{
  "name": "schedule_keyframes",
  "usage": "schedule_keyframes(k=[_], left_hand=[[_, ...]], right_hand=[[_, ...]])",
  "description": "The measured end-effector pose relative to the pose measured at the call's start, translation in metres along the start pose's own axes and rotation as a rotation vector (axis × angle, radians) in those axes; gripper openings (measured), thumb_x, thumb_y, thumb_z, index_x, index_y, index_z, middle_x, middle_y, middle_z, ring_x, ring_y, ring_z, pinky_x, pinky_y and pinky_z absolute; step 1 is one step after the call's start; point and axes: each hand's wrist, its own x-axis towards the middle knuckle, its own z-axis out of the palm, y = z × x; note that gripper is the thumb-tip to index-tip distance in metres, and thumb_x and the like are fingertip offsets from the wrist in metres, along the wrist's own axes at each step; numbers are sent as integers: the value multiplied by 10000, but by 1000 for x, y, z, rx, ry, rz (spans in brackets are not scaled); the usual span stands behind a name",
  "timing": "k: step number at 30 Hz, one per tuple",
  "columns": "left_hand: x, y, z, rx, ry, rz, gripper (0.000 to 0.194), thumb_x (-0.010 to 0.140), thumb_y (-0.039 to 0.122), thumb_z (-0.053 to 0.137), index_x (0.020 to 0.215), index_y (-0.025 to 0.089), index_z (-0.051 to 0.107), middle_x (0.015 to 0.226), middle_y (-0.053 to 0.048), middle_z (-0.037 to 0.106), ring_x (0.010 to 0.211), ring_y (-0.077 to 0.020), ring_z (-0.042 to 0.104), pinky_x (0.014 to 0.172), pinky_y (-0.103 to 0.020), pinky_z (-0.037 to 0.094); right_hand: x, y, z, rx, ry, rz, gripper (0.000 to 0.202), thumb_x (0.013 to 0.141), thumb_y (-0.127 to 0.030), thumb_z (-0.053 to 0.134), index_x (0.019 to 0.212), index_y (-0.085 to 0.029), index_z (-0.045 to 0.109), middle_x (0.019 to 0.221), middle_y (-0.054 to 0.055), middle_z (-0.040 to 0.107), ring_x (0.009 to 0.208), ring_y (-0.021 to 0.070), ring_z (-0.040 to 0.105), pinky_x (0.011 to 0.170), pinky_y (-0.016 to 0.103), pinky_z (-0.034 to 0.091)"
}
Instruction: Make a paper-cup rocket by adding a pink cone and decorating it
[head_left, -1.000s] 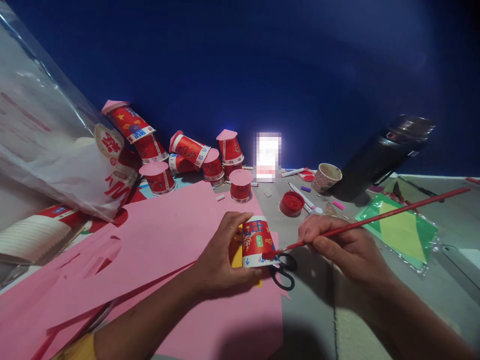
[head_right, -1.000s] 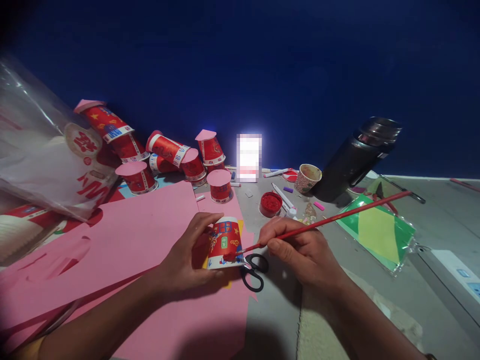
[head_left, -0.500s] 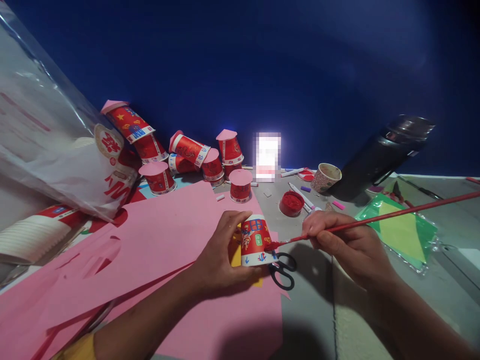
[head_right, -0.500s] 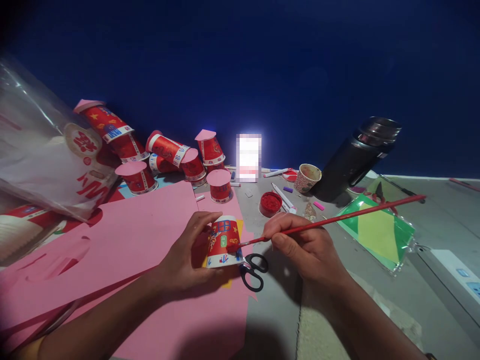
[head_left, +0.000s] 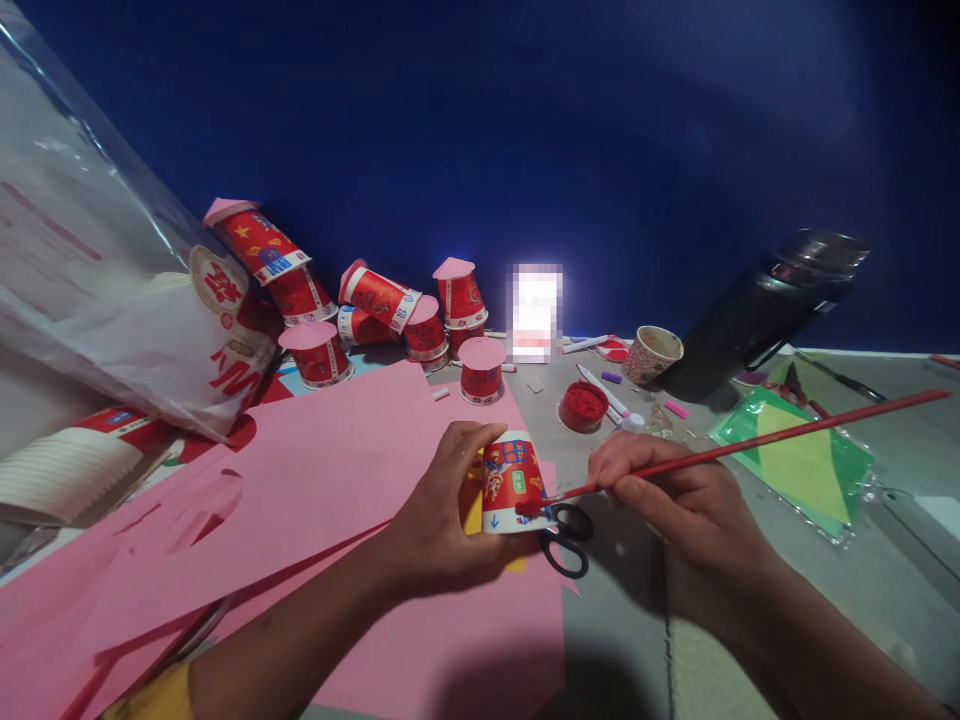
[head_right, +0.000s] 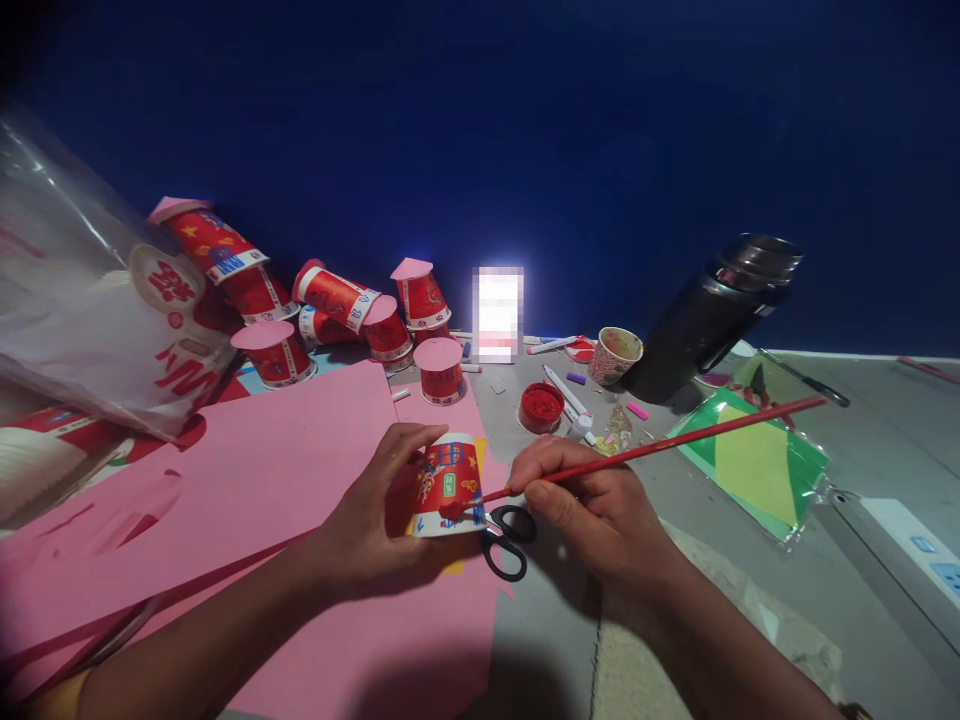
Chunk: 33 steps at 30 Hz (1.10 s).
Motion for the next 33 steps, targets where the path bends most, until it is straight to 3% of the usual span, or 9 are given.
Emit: schedule_keyframes(k=[4, 9, 17, 26, 33], left_hand=[[0, 2, 0, 12, 8, -9, 892, 669, 360, 982, 1410, 359, 485, 1344, -51, 500, 1097, -238, 659, 967, -438, 634], [1, 3, 0, 3, -2, -4, 883, 680, 355, 973, 1414, 351, 481, 1334, -57, 506, 1076, -237, 666, 946, -439, 638], [0, 2, -1, 34, 7, 1, 891, 677, 375, 975, 1418, 351, 482, 1354, -64, 497, 1117, -250, 650, 967, -438, 630], [0, 3, 1, -17, 40, -20, 854, 691, 359, 962, 1413, 355, 505, 1349, -62, 512, 1114, -262, 674, 960, -473, 646], [3, 0, 2, -90, 91, -65, 831, 725, 293, 931, 1411, 355, 465, 1420, -68, 458, 1116, -243, 697, 923, -423, 661]], right_hand=[[-1, -1, -3, -20, -31, 16, 166, 1006, -334, 680, 900, -237, 765, 888, 61, 721, 859, 221, 678, 764, 321, 563], [-1, -2, -1, 5, 42, 2, 129, 1009, -304, 679, 916, -263, 758, 909, 39, 720, 883, 208, 684, 793, 307, 552], [-1, -3, -2, -44, -45, 4, 147, 1020, -295, 662, 914, -252, 755, 903, 43, 716, 889, 212, 677, 800, 315, 541], [-3, 0, -4, -11, 115, -50, 116, 999, -324, 704, 931, -259, 772, 890, 30, 715, 842, 178, 671, 752, 265, 544], [2, 17, -9, 164, 303, 49, 120, 954, -381, 776, 927, -265, 795, 922, 24, 737, 693, 116, 619, 604, 202, 506]])
